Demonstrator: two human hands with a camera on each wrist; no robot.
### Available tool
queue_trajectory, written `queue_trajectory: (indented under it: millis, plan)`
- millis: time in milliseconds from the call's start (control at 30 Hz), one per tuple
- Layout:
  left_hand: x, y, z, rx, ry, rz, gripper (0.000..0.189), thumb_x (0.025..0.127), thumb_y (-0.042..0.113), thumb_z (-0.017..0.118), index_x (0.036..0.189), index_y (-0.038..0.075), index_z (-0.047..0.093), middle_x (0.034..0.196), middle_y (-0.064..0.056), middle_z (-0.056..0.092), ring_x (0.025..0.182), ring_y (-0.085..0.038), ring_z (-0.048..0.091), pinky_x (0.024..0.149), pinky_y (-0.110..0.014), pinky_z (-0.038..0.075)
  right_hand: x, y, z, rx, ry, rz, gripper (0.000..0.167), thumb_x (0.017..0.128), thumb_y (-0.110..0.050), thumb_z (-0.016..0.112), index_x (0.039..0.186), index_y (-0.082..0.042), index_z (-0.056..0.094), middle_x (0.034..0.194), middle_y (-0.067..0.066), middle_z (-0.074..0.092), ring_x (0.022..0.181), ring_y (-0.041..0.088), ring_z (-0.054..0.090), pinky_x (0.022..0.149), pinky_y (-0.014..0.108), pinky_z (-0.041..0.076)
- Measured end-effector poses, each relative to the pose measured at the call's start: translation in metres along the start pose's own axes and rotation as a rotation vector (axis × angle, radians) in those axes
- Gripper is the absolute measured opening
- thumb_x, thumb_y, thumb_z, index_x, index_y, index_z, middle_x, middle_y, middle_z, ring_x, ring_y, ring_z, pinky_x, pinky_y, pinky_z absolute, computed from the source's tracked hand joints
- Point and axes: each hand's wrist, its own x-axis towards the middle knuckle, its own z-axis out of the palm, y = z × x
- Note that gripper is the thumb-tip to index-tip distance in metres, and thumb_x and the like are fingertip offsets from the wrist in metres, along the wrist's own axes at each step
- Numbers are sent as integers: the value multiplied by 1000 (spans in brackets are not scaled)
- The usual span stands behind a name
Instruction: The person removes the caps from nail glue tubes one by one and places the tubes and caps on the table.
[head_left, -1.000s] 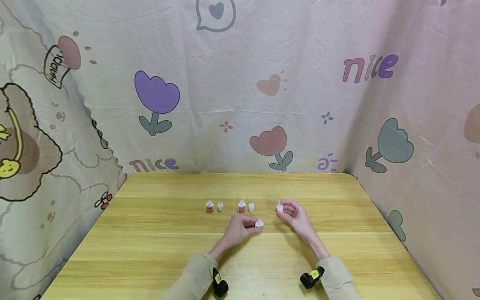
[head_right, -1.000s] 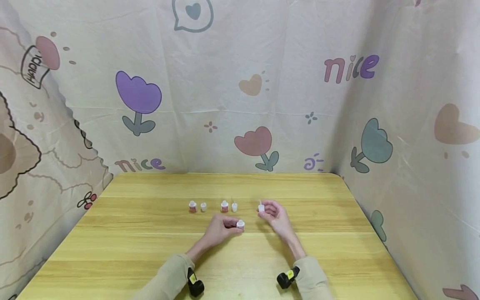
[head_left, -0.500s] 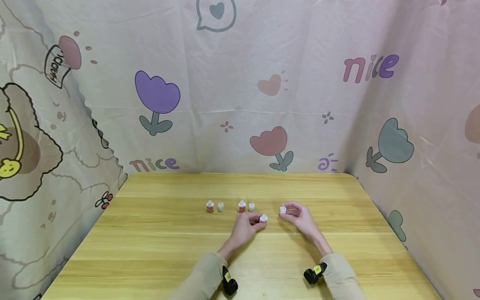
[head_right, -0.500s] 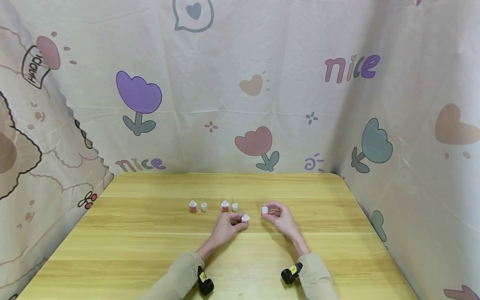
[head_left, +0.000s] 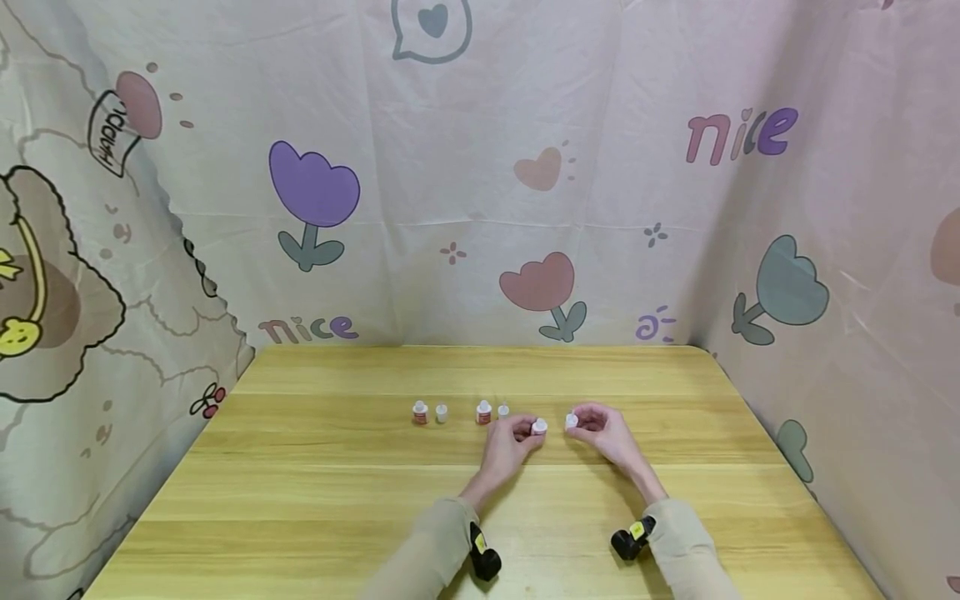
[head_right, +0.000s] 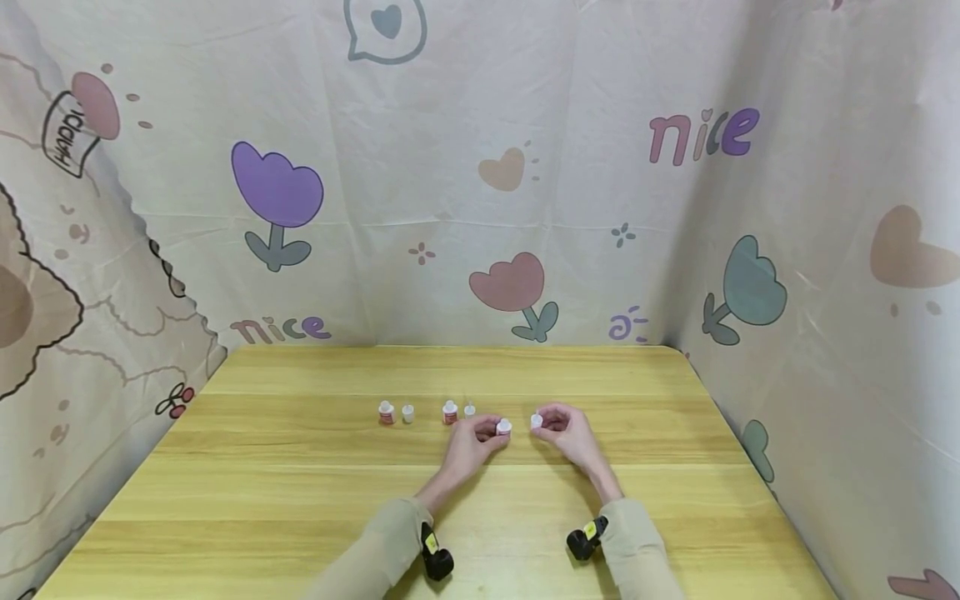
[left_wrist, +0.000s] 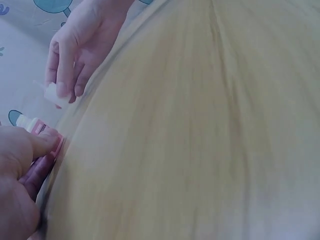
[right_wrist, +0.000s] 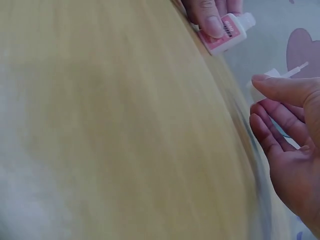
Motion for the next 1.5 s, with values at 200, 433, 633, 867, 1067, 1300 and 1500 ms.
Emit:
queue_trajectory:
  millis: [200,433,633,867,1067,1300,1500]
  plan:
    - [5,2,11,-4,27,-38,20,83,3,80,103,4,76,94,-10,78,79,-9,69,71,-16,55,3,7,-3,-56,21,9,33,83,3,76,113,11,64,104,27,70,83,4,63,77,15,54]
    - [10,5,18,-4,43,-59,20,86,6,77,106,5,76,94,-8,78,80,-4,67,73,-16,55,7,11,-3,-105,45,18,31,84,1,78,111,9,66,101,24,72,81,7,65,75,16,54]
    - [13,7,23,27,57,-57,21,86,5,77,107,6,75,97,-9,78,83,-8,70,75,-17,57,7,3,0,-125,48,20,31,85,4,75,113,12,64,103,28,70,82,11,65,74,15,53]
    - [15,7,28,37,73,-54,24,85,4,77,109,5,75,99,-11,78,84,-11,72,76,-19,58,6,-11,3,-131,62,14,29,84,8,73,111,15,64,100,31,69,80,8,64,73,14,53]
    - [16,10,29,43,86,-56,24,87,3,76,110,5,74,101,-11,78,88,-15,74,78,-22,59,13,9,2,-122,90,-3,29,84,5,75,110,12,66,99,28,70,77,2,61,71,14,52]
    - [17,11,32,60,95,-55,25,88,3,76,112,4,74,104,-13,78,90,-17,75,78,-21,59,14,14,2,-109,97,-7,29,83,6,76,109,11,66,97,25,70,75,1,61,70,14,53]
    - [14,15,32,61,82,-62,36,86,1,76,121,0,69,111,-16,76,92,-21,75,79,-25,60,13,12,2,-114,99,27,32,83,6,76,113,11,65,100,26,70,77,3,61,71,14,52]
